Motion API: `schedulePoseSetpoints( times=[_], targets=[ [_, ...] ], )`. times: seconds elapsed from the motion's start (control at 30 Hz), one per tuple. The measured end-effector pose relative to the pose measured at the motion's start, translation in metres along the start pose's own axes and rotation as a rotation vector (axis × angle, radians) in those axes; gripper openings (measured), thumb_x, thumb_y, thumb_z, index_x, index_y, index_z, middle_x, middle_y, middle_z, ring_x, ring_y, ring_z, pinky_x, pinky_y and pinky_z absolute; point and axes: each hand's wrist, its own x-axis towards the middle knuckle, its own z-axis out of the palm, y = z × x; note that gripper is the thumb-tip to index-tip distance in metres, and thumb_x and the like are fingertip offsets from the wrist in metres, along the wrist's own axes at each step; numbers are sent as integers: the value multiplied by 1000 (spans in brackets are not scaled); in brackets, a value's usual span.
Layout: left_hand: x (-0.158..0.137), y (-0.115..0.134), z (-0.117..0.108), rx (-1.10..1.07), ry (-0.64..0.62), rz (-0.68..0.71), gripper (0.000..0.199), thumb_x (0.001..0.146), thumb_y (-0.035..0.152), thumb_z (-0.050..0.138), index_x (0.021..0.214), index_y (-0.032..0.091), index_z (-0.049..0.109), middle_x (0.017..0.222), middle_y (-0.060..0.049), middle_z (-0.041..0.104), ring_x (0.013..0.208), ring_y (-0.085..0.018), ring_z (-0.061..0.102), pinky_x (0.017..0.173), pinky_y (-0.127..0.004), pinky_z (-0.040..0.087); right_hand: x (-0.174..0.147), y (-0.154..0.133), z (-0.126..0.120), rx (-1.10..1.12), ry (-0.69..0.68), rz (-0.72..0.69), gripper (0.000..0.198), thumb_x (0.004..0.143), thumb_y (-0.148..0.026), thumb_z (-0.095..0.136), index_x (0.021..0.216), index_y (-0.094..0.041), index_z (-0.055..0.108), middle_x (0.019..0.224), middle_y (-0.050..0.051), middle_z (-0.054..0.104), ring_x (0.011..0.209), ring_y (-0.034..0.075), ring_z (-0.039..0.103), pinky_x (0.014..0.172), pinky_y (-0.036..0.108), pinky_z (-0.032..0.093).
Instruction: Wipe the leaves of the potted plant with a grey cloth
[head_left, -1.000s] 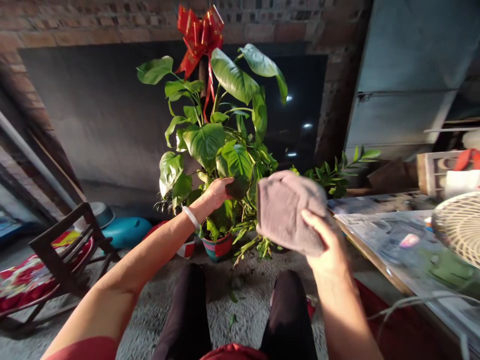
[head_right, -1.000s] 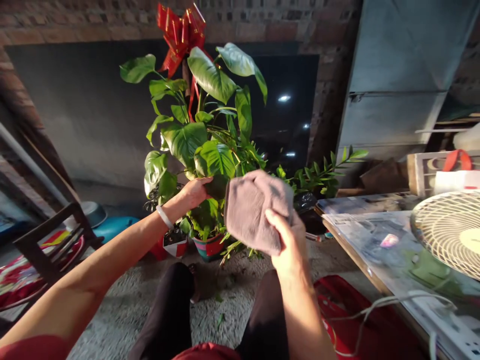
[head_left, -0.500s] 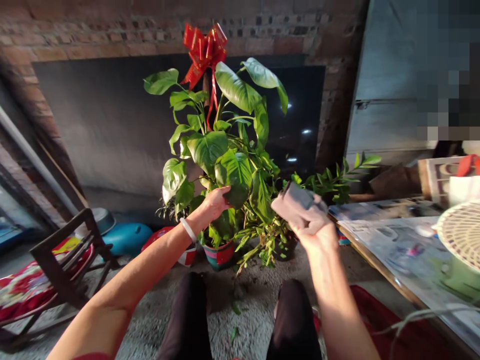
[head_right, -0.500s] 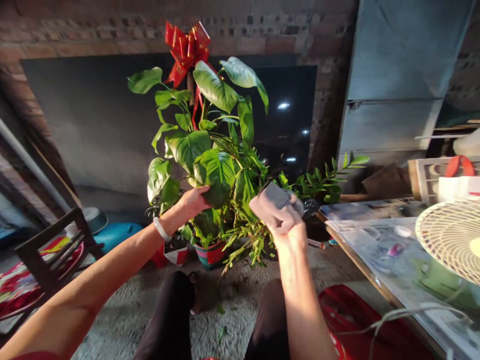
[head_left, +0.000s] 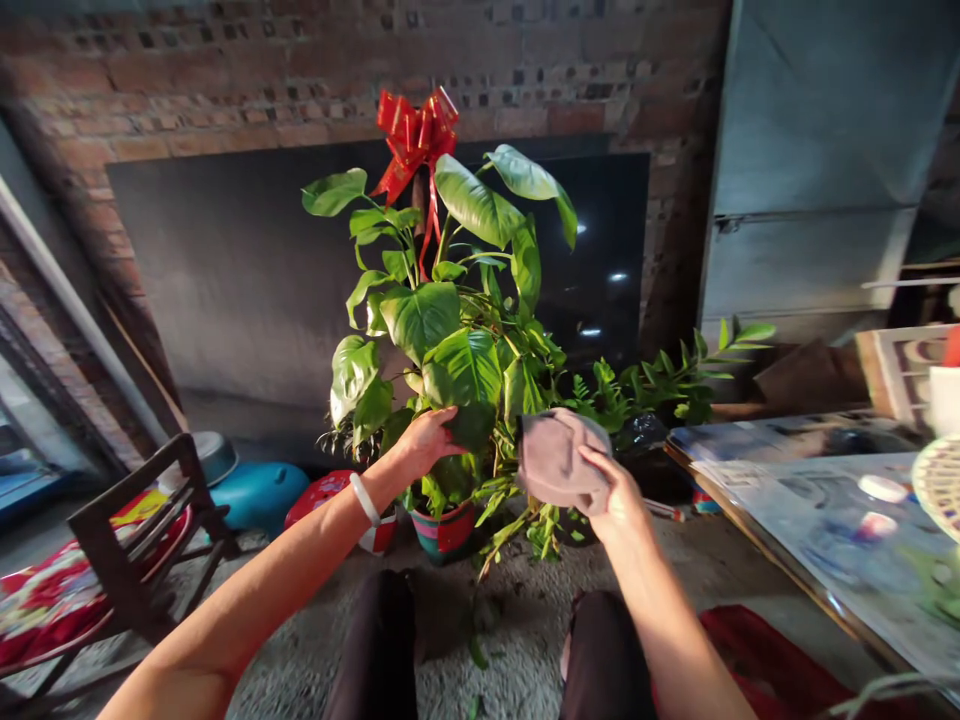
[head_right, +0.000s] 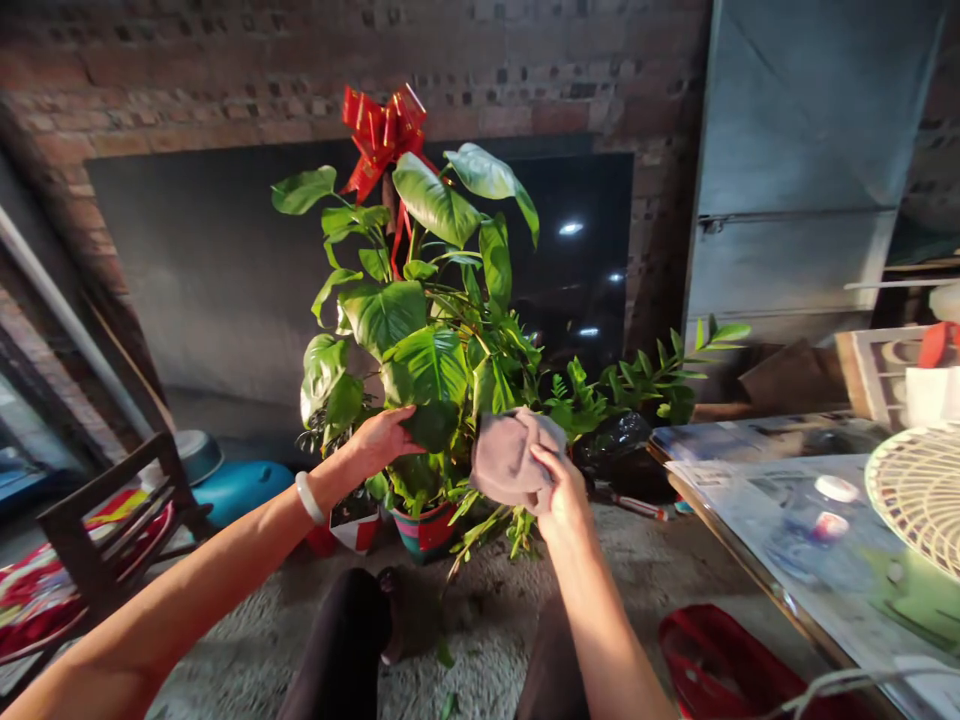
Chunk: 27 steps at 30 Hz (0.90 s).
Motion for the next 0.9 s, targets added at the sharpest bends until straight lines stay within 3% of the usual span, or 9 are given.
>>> schedulePoseSetpoints(
  times=[0.07,0.2,0.3,0.43,0.57,0.67,0.77,0.83,0.9],
  targets=[
    [0,0,-4,3,-3,-4,11,99,19,63,102,12,71,87,-12,81,69,-22,76,69,-36,65,9,-20,-1,45,38,-98,32,57,-31,87,86,-24,76,81,-1,80,72,20,71,59,30,56],
    [1,1,-1,7,-22,13,10,99,19,64,103,12,70,89,-11,81,69,-20,75,71,-35,65,49,-46,36,-34,76,-408,38,72,-34,82,108,-30,73,119,-3,80,111,16,70,93,26,57],
    [-5,-2,3,63,-74,40,12,97,23,70,103,13,73,91,-11,81,74,-22,76,74,-37,65,60,-23,47,-202,42,-322,29,71,-34,82,97,-26,73,100,-2,80,98,19,71,87,30,57],
    [-18,-5,-10,225,-115,103,25,87,23,82,111,14,79,110,-16,82,85,-24,77,73,-35,62,20,33,2,-311,-42,-55,15,65,-35,84,72,-25,74,68,-1,75,69,28,71,72,43,59],
    [-18,14,-33,231,72,208,34,80,21,88,113,14,79,113,-16,80,84,-22,73,74,-34,60,-28,56,-60,-339,31,57,22,59,-44,88,70,-29,76,82,1,83,84,34,79,85,50,62],
    [-7,43,-39,116,253,371,39,81,13,84,119,15,74,114,-11,78,90,-19,72,80,-32,59,-41,46,-85,-415,59,94,39,54,-47,91,84,-24,81,93,7,85,91,35,80,84,48,64],
    [7,69,-33,23,381,491,45,82,9,83,123,18,68,113,-7,75,96,-17,70,86,-29,57,-50,18,-91,-548,-22,105,33,64,-49,84,88,-27,83,92,9,84,92,36,80,78,45,66],
    [15,80,-27,-24,383,443,39,83,12,83,118,18,67,102,-5,74,88,-15,69,84,-30,57,-61,-10,-87,-656,-47,25,22,65,-46,81,80,-30,81,89,8,83,97,38,80,78,44,66],
    [23,85,-21,-66,324,340,26,85,14,82,104,17,65,84,-2,70,74,-14,66,80,-31,57,-76,-40,-79,-812,-93,-167,18,61,-40,80,77,-32,79,92,8,81,107,40,78,83,43,66]
  ],
)
